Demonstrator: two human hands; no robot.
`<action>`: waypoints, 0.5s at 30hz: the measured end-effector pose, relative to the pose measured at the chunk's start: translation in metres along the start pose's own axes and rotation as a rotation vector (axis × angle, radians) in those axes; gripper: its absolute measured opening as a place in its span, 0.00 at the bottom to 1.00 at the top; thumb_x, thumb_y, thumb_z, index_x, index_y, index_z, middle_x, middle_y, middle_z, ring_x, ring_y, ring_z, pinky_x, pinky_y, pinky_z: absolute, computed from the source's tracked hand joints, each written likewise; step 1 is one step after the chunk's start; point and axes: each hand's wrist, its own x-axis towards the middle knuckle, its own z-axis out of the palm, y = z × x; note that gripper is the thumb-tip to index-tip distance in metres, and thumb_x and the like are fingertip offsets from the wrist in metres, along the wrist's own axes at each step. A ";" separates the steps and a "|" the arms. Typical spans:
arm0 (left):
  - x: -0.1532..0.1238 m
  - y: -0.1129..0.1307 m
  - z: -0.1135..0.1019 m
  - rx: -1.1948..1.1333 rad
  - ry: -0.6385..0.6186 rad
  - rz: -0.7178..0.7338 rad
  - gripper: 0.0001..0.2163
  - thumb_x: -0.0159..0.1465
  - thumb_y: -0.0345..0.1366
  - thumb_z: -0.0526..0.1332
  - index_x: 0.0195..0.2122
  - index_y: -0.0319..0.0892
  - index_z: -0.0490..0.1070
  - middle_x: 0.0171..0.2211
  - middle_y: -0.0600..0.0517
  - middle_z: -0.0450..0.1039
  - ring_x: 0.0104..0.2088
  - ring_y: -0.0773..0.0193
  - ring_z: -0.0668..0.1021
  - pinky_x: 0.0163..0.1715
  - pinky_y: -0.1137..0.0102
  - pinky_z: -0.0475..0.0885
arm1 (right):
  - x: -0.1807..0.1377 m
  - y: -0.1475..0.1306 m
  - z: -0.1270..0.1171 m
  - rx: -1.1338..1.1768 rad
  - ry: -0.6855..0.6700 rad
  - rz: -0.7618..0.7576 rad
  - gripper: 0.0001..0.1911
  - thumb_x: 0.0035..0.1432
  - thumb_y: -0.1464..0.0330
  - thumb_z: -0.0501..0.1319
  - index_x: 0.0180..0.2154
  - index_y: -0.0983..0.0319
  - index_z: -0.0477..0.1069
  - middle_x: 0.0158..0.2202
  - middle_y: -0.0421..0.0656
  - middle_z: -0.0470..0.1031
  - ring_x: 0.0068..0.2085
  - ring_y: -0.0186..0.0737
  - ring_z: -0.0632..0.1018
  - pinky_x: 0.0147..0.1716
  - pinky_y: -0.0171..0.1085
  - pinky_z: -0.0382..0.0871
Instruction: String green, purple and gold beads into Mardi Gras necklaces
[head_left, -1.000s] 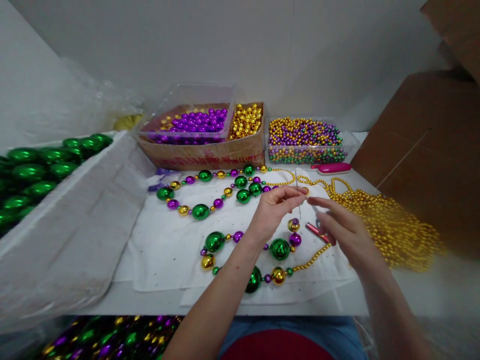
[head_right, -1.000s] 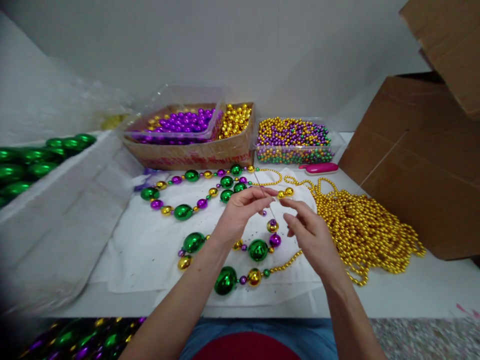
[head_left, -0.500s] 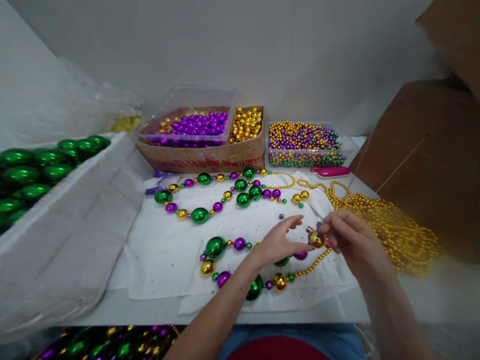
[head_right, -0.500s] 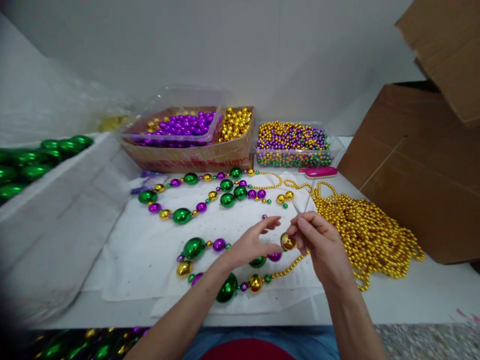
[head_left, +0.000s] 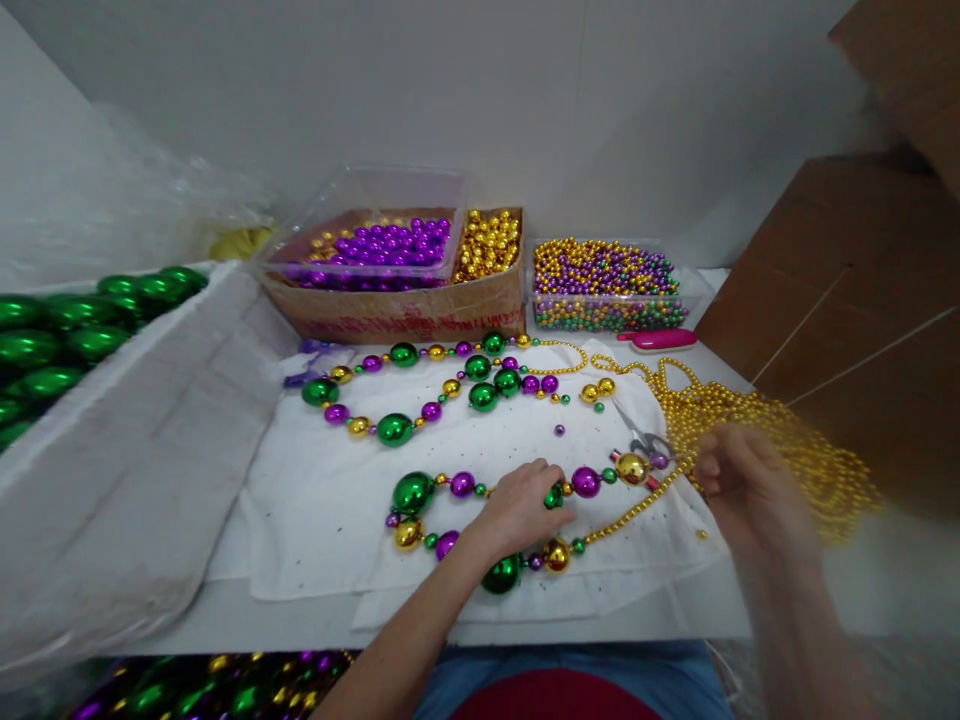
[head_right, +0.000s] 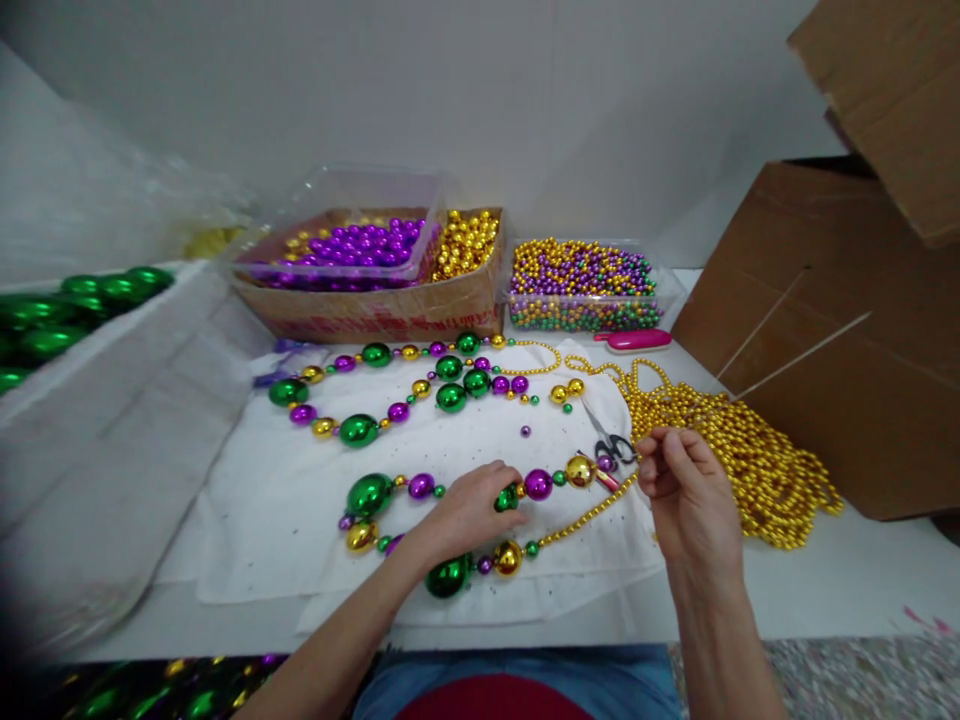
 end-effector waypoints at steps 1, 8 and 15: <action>-0.002 -0.003 0.000 0.034 -0.008 -0.008 0.14 0.58 0.44 0.61 0.42 0.44 0.68 0.40 0.49 0.70 0.42 0.54 0.73 0.40 0.65 0.66 | 0.000 0.001 -0.001 0.024 0.006 -0.005 0.10 0.48 0.66 0.70 0.30 0.61 0.72 0.29 0.38 0.72 0.23 0.26 0.68 0.17 0.25 0.59; -0.010 -0.017 0.002 0.165 0.008 -0.062 0.12 0.59 0.40 0.59 0.43 0.44 0.67 0.43 0.48 0.68 0.45 0.54 0.70 0.43 0.63 0.65 | 0.002 -0.001 -0.006 0.099 -0.007 -0.029 0.10 0.47 0.68 0.70 0.29 0.61 0.71 0.28 0.37 0.70 0.23 0.25 0.67 0.16 0.25 0.58; -0.009 -0.014 0.004 0.189 0.013 -0.082 0.11 0.60 0.38 0.58 0.43 0.43 0.66 0.44 0.46 0.67 0.47 0.53 0.69 0.44 0.62 0.65 | 0.007 -0.015 -0.022 0.203 0.011 -0.073 0.09 0.48 0.72 0.69 0.26 0.60 0.68 0.26 0.35 0.65 0.22 0.25 0.64 0.17 0.25 0.57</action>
